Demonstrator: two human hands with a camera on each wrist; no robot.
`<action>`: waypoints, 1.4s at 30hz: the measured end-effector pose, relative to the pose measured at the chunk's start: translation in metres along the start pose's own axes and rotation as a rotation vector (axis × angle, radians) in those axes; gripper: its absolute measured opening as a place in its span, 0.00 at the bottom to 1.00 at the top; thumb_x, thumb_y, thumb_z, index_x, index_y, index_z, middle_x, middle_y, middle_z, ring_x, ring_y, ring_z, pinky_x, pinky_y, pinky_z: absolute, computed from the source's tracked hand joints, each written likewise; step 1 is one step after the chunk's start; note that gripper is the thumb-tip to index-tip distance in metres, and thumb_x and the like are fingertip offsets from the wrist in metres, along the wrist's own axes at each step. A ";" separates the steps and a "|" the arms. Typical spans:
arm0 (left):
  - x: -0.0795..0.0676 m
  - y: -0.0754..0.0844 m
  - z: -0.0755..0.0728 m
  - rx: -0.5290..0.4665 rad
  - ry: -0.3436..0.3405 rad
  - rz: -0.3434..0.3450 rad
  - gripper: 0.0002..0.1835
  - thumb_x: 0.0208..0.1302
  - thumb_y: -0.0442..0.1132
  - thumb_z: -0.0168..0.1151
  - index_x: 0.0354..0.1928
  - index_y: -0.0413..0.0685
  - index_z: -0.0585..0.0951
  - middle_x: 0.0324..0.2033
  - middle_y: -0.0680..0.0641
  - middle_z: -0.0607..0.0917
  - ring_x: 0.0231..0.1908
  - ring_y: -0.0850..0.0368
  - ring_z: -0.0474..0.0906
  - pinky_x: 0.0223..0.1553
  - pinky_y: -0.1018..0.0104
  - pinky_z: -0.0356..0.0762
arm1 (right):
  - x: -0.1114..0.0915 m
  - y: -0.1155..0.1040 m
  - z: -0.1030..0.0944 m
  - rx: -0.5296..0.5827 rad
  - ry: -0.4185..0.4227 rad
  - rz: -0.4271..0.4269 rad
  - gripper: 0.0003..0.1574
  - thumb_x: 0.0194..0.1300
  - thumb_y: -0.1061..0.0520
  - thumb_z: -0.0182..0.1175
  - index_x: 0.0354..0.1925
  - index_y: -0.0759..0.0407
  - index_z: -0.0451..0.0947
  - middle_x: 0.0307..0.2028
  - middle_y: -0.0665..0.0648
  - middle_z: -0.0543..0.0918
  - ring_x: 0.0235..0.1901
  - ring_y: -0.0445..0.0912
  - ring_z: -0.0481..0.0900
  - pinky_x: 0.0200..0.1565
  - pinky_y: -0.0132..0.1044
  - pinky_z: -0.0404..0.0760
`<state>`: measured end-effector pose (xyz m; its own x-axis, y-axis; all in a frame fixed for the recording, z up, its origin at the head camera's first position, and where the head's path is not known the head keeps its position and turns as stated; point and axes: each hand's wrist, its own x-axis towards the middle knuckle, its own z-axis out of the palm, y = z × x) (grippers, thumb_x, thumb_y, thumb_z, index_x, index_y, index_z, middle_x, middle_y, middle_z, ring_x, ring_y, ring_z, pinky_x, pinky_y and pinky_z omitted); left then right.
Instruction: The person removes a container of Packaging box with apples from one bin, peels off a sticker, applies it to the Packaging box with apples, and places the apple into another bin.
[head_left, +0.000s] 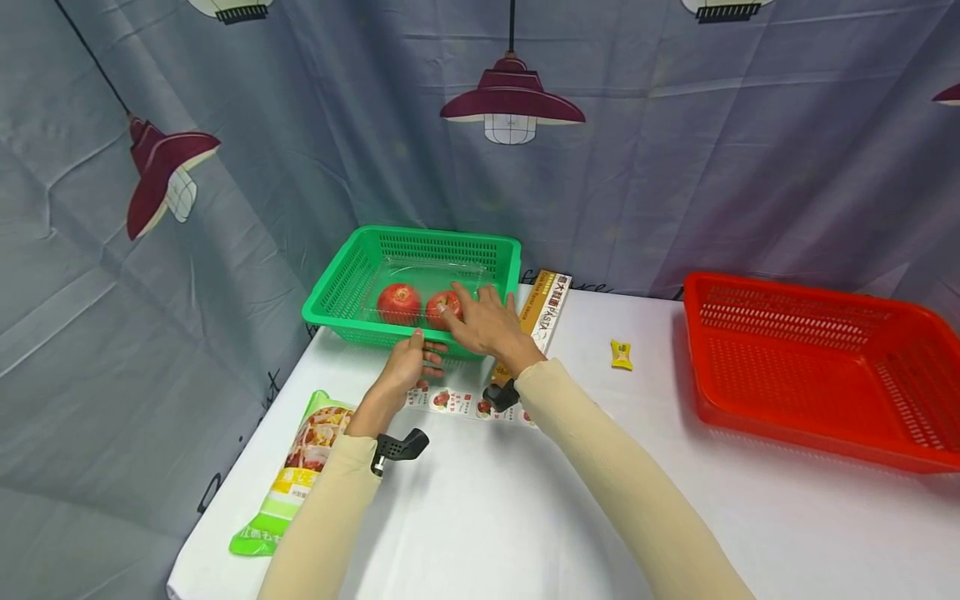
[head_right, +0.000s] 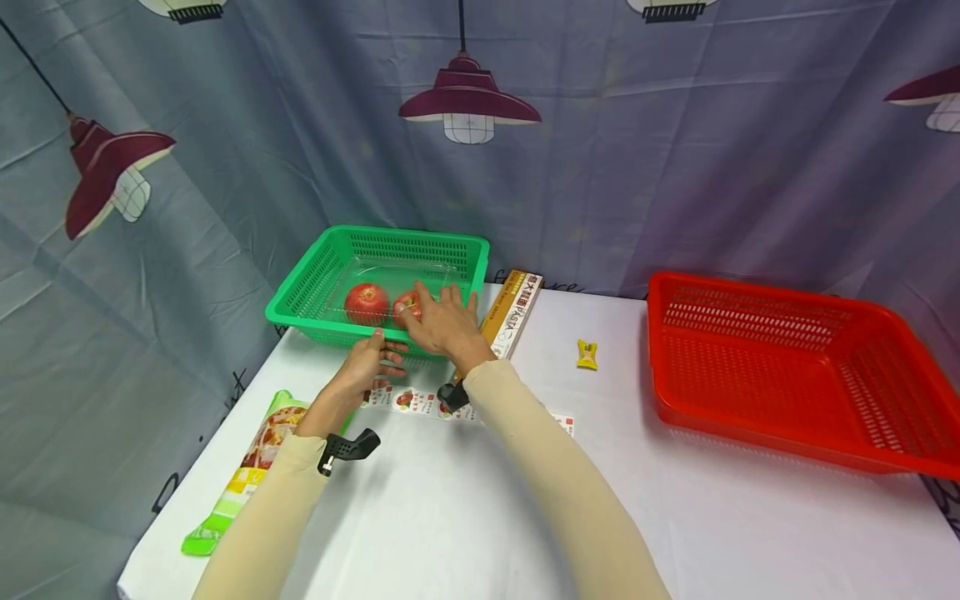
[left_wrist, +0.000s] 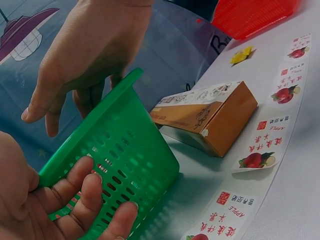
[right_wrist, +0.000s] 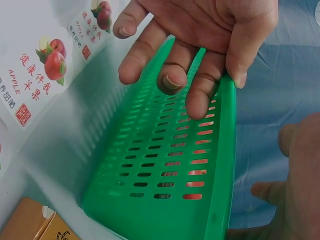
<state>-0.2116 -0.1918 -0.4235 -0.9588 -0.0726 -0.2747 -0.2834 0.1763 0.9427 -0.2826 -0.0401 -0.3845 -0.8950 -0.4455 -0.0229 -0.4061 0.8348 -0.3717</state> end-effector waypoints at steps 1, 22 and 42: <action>0.000 0.000 0.000 0.001 0.002 0.000 0.33 0.81 0.52 0.27 0.55 0.35 0.78 0.32 0.47 0.77 0.41 0.41 0.81 0.30 0.59 0.71 | 0.000 0.000 0.000 -0.001 0.000 -0.001 0.42 0.74 0.30 0.34 0.78 0.43 0.47 0.71 0.68 0.58 0.74 0.61 0.44 0.68 0.64 0.37; 0.003 -0.004 -0.002 0.011 0.006 0.026 0.33 0.81 0.51 0.26 0.53 0.34 0.78 0.32 0.45 0.78 0.40 0.39 0.81 0.30 0.58 0.71 | 0.009 -0.011 0.003 0.025 -0.019 -0.025 0.41 0.76 0.32 0.33 0.78 0.44 0.45 0.71 0.71 0.57 0.73 0.62 0.48 0.68 0.59 0.48; 0.003 -0.003 -0.001 0.001 0.008 0.012 0.34 0.81 0.52 0.26 0.52 0.36 0.80 0.34 0.43 0.79 0.42 0.37 0.81 0.28 0.60 0.70 | 0.017 -0.014 0.008 0.282 0.038 0.048 0.42 0.76 0.41 0.48 0.78 0.54 0.46 0.69 0.74 0.53 0.57 0.66 0.72 0.55 0.56 0.72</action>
<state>-0.2138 -0.1935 -0.4273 -0.9619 -0.0788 -0.2619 -0.2721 0.1779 0.9457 -0.2909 -0.0621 -0.3875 -0.9204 -0.3908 -0.0138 -0.3005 0.7294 -0.6145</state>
